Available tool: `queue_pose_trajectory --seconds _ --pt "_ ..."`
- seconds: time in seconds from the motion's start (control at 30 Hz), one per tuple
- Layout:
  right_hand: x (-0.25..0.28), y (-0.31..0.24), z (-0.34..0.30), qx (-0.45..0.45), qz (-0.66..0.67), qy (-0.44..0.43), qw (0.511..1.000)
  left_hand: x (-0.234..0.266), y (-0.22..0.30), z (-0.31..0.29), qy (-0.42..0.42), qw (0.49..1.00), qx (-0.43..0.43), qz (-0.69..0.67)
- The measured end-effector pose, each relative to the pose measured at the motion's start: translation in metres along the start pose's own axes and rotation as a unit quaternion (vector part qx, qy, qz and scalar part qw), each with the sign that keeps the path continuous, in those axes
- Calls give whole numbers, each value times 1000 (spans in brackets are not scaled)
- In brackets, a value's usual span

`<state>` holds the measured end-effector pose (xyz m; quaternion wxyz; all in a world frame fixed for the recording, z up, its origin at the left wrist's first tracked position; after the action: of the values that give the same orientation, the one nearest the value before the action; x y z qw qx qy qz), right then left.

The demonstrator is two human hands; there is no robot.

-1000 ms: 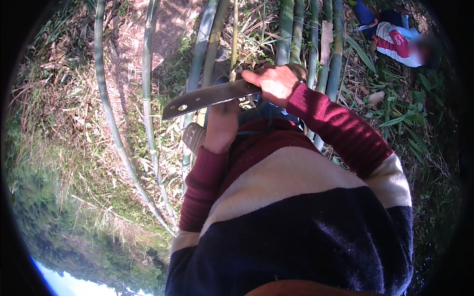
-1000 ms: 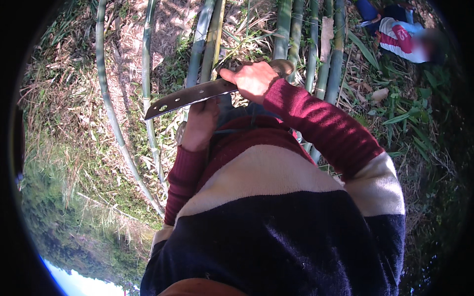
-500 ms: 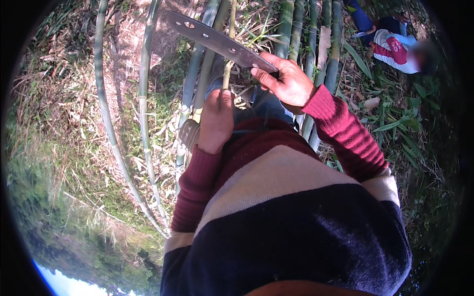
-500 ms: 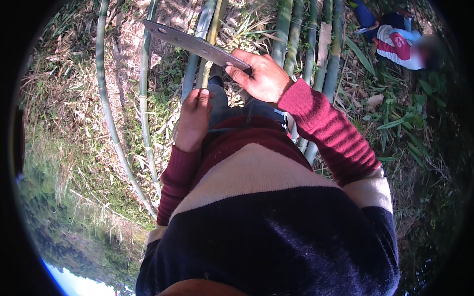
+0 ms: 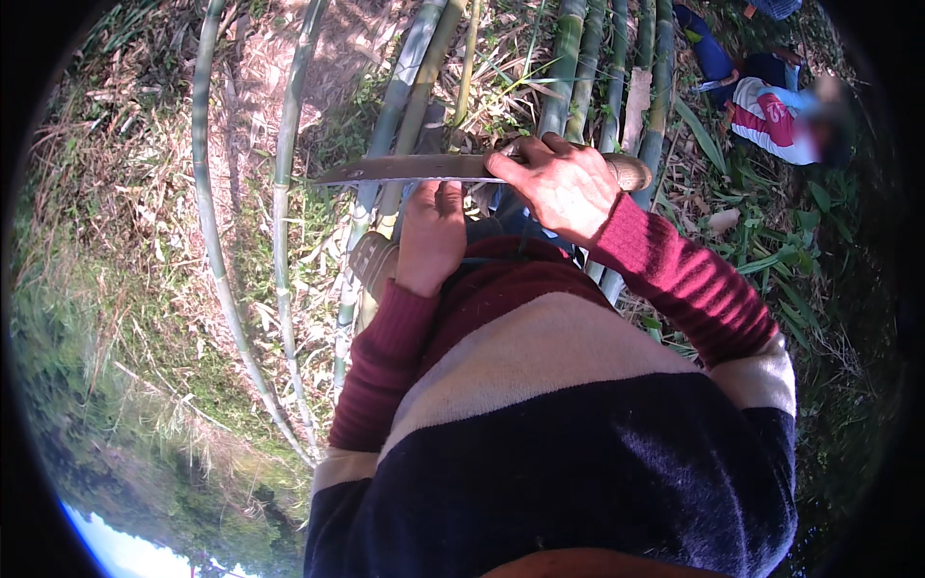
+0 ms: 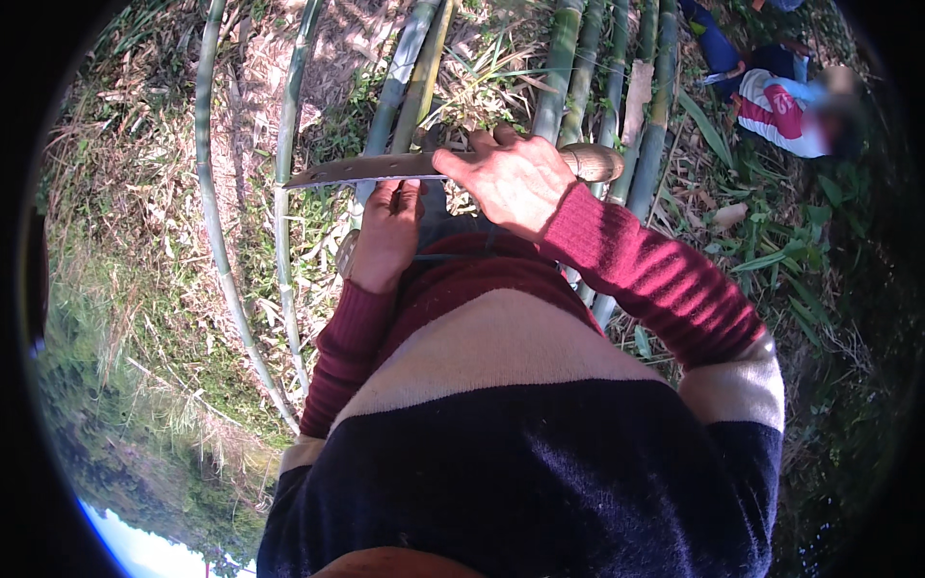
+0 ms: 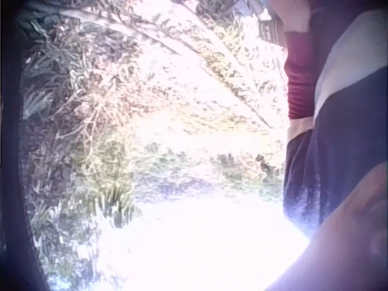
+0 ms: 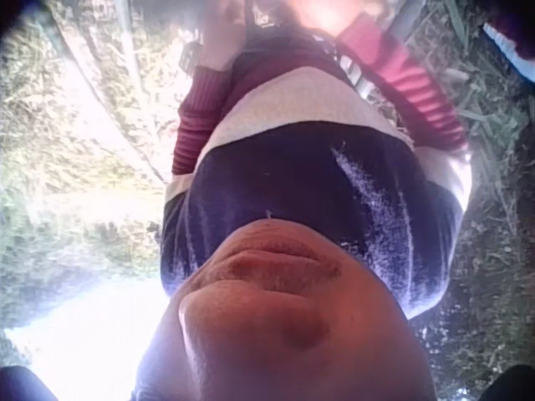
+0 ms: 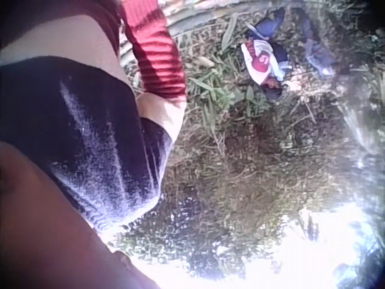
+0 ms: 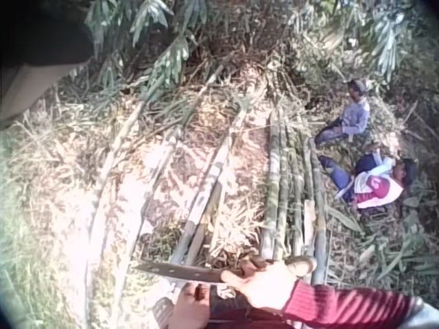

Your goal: The person uses a large machete to chop bamboo stalks into smaller sections. They repeatedly position the stalks, strike them with the blade, and separate the cut pieces, which accumulate on the ground.

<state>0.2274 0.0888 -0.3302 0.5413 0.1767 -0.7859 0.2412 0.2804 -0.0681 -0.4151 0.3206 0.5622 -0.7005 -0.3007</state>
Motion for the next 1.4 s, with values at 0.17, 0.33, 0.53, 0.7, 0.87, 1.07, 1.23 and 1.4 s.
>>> queue_pose_trajectory --seconds 0.17,0.33,0.53,0.7,0.87,1.07,1.23,1.4 --pt "-4 3 0 27 -27 13 999 1 26 -5 21 998 -51 22" --pt "2 -10 14 61 -70 -93 991 -1 26 -6 8 998 -32 53" --pt "-1 -13 21 57 -76 -91 991 -5 25 -9 12 996 -50 71" --pt "6 -17 31 57 -93 -115 987 -5 19 -11 29 991 -61 114" --pt "7 -8 37 20 6 -110 994 -4 16 -7 46 994 -36 88" --pt "10 -10 43 12 16 -61 998 1 27 -4 36 995 12 88" --pt "11 -13 46 21 6 -114 993 -1 25 -6 54 990 -33 123" --pt "-1 -13 48 23 -3 -162 987 -4 22 -10 51 990 -17 129"
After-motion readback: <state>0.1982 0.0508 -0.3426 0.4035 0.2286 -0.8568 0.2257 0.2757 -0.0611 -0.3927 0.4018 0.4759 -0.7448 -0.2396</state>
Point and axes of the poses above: each hand's wrist, its own z-axis towards the middle knuckle, its own x-axis out of the back of the hand, y = z × x, the point moved 6 cm from there along z, towards the middle knuckle, and after that the axes turned 10 degrees about -z, right-handed, at the moved point
